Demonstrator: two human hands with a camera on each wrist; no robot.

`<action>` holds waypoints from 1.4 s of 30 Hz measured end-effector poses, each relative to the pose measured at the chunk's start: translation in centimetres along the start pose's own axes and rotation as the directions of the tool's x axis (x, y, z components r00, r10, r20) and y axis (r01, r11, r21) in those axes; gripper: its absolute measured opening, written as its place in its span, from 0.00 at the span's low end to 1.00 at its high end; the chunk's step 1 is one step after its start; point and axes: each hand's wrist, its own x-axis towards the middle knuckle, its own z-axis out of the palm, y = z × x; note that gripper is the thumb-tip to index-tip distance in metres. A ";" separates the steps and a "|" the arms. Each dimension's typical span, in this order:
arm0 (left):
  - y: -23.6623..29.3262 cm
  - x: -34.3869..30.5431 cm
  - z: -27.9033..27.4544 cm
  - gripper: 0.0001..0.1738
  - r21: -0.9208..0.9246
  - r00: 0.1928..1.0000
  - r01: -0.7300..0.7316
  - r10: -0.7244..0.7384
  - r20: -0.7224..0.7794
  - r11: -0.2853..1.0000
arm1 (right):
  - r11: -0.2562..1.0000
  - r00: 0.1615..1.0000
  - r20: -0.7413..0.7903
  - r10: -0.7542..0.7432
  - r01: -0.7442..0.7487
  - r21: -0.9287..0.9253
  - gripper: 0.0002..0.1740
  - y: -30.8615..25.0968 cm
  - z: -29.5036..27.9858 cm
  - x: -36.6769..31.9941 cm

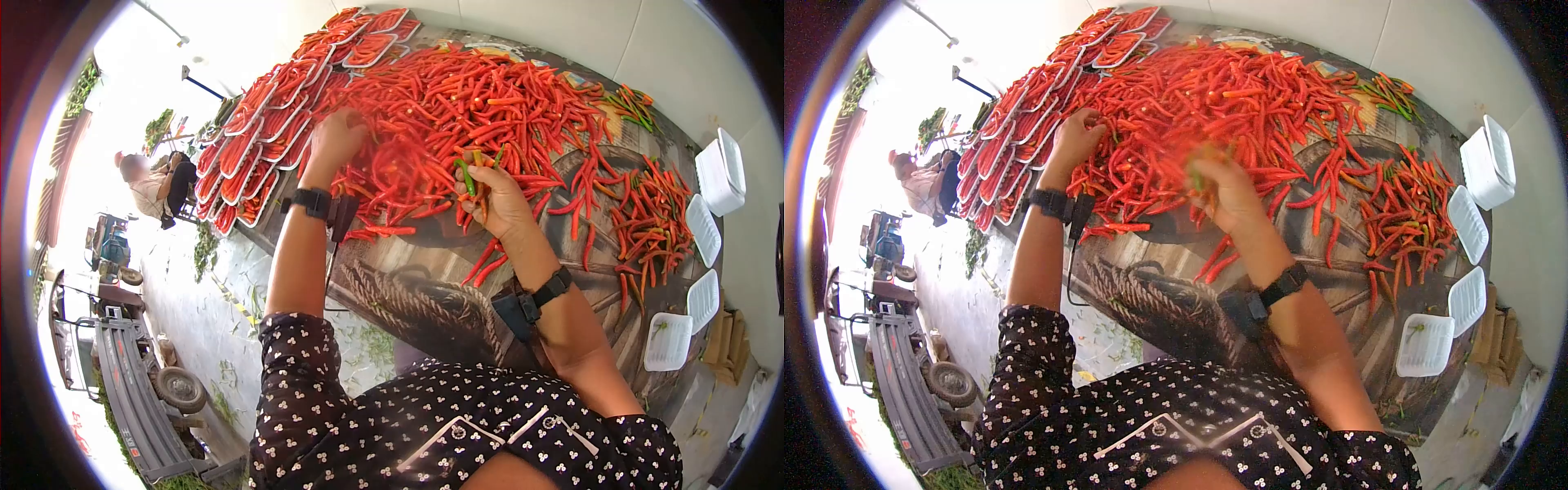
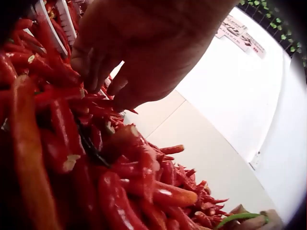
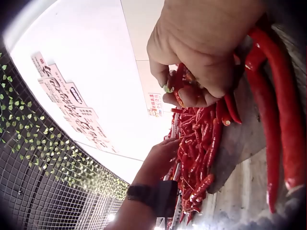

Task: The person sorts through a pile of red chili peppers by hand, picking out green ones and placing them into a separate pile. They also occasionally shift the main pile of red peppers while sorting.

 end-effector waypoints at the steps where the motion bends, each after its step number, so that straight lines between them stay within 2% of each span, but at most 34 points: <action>1: -0.2 0.4 0.4 0.18 -0.003 1.000 0.000 0.000 0.002 1.000 | 1.000 1.000 0.025 -0.006 0.007 -0.012 0.21 0.0 0.0 0.0; 4: 0.1 1.3 1.1 0.19 0.035 0.996 -0.026 0.023 0.081 0.999 | 1.000 0.994 0.105 -0.027 0.026 0.010 0.24 0.0 -0.3 -0.1; 5: 0.2 1.6 1.3 0.19 0.034 0.996 -0.026 0.023 0.084 0.999 | 1.000 0.994 0.102 -0.027 0.026 0.010 0.24 0.0 -0.2 -0.2; 7: 0.3 2.2 1.5 0.16 0.029 0.977 -0.051 0.044 0.210 0.998 | 0.999 0.996 0.085 -0.036 0.037 -0.012 0.27 -0.1 0.1 -0.2; 8: 0.8 1.9 1.2 0.16 0.030 0.977 -0.051 0.044 0.211 0.998 | 0.999 0.996 0.085 -0.036 0.037 -0.011 0.27 -0.1 0.1 -0.2; 11: 2.6 1.5 0.1 0.13 0.005 0.991 -0.001 0.001 0.134 1.000 | 0.999 0.996 0.085 -0.032 0.033 -0.012 0.24 -0.2 -0.2 0.0; 13: 3.9 1.1 -0.9 0.13 -0.210 1.000 -0.004 0.009 0.023 0.978 | 1.000 0.997 0.072 -0.011 0.011 0.006 0.21 -0.1 -0.3 0.0; 15: 5.2 0.9 -1.5 0.12 -0.239 0.998 -0.059 0.062 0.005 0.969 | 1.000 0.997 0.074 -0.006 0.006 0.005 0.20 -0.1 -0.4 0.0; 17: 7.1 -0.3 -1.6 0.09 -0.455 0.957 -0.202 0.275 0.098 0.867 | 1.000 0.997 0.079 -0.003 0.003 0.003 0.18 -0.1 -0.4 0.1; 18: 8.0 -0.9 -1.3 0.09 -0.455 0.956 -0.204 0.277 0.099 0.867 | 1.000 0.995 0.101 0.011 -0.014 0.028 0.17 -0.1 -0.5 0.0; 20: 9.8 -2.2 -0.6 0.10 -0.586 0.851 -0.193 0.432 0.300 0.787 | 0.998 0.993 0.120 0.016 -0.023 0.054 0.15 -0.1 -0.8 0.0; 21: 10.7 -2.8 -0.5 0.10 -0.587 0.847 -0.199 0.439 0.300 0.785 | 0.998 0.996 0.090 0.026 -0.030 0.050 0.13 0.1 -0.9 0.2; 23: 12.1 -3.7 -0.2 0.11 -0.561 0.746 -0.007 0.378 0.548 0.828 | 0.998 0.998 0.055 0.025 -0.028 0.049 0.11 0.0 -0.9 0.1; 24: 12.1 -3.7 0.2 0.14 -0.613 0.725 -0.113 0.487 0.487 0.782 | 0.998 0.997 0.074 0.022 -0.026 0.054 0.10 -0.2 -0.7 0.0; 25: 12.2 -3.7 0.1 0.14 -0.614 0.719 -0.119 0.494 0.489 0.780 | 0.998 0.996 0.092 0.019 -0.025 0.060 0.09 -0.3 -0.4 -0.2; 27: 12.3 -3.8 -0.5 0.15 -0.528 0.690 -0.378 0.612 0.387 0.760 | 0.998 0.995 0.100 -0.001 -0.006 0.070 0.09 -0.3 -0.1 -0.4; 29: 12.5 -4.0 -0.7 0.14 -0.487 0.672 -0.429 0.629 0.391 0.761 | 0.999 0.999 0.027 0.020 -0.021 0.038 0.10 -0.2 -0.1 -0.4; 30: 12.4 -3.9 -0.7 0.13 -0.462 0.692 -0.443 0.620 0.369 0.768 | 1.000 0.996 0.091 -0.003 0.000 0.031 0.11 -0.2 -0.2 -0.2; 32: 12.5 -3.7 -0.9 0.13 -0.438 0.701 -0.461 0.620 0.353 0.772 | 0.996 0.995 0.103 -0.007 -0.001 0.084 0.13 -0.2 -0.2 -0.1; 33: 12.6 -3.5 -1.0 0.12 -0.382 0.727 -0.441 0.573 0.379 0.812 | 0.992 0.993 0.121 -0.005 -0.011 0.125 0.16 -0.2 -0.1 -0.1; 34: 12.7 -3.4 -1.2 0.11 -0.324 0.752 -0.419 0.524 0.400 0.848 | 0.993 0.998 0.066 -0.002 -0.005 0.115 0.23 -0.1 -0.1 0.0; 35: 12.8 -3.2 -1.3 0.11 -0.324 0.744 -0.427 0.532 0.404 0.844 | 0.993 0.998 0.063 -0.012 0.004 0.121 0.23 -0.3 0.0 -0.2; 37: 13.1 -2.8 -1.5 0.09 -0.270 0.870 -0.348 0.417 0.265 0.898 | 0.986 0.999 0.048 0.004 -0.012 0.164 0.26 -0.6 0.3 -0.6; 38: 13.7 -2.7 -1.8 0.08 -0.263 0.892 -0.284 0.355 0.279 0.922 | 0.990 0.998 0.061 0.009 -0.017 0.137 0.28 -0.5 0.2 -0.4; 39: 13.9 -2.5 -1.7 0.08 -0.263 0.889 -0.289 0.360 0.283 0.921 | 0.990 0.998 0.059 0.004 -0.012 0.142 0.28 -0.5 0.1 -0.3; 41: 14.4 -2.1 -1.3 0.09 -0.317 0.821 -0.265 0.386 0.421 0.911 | 0.989 0.996 0.094 -0.002 -0.012 0.148 0.31 -0.5 -0.1 -0.4; 42: 14.8 -2.1 -1.1 0.09 -0.318 0.819 -0.267 0.388 0.424 0.910 | 0.988 0.996 0.091 -0.004 -0.010 0.151 0.31 -0.4 0.0 -0.4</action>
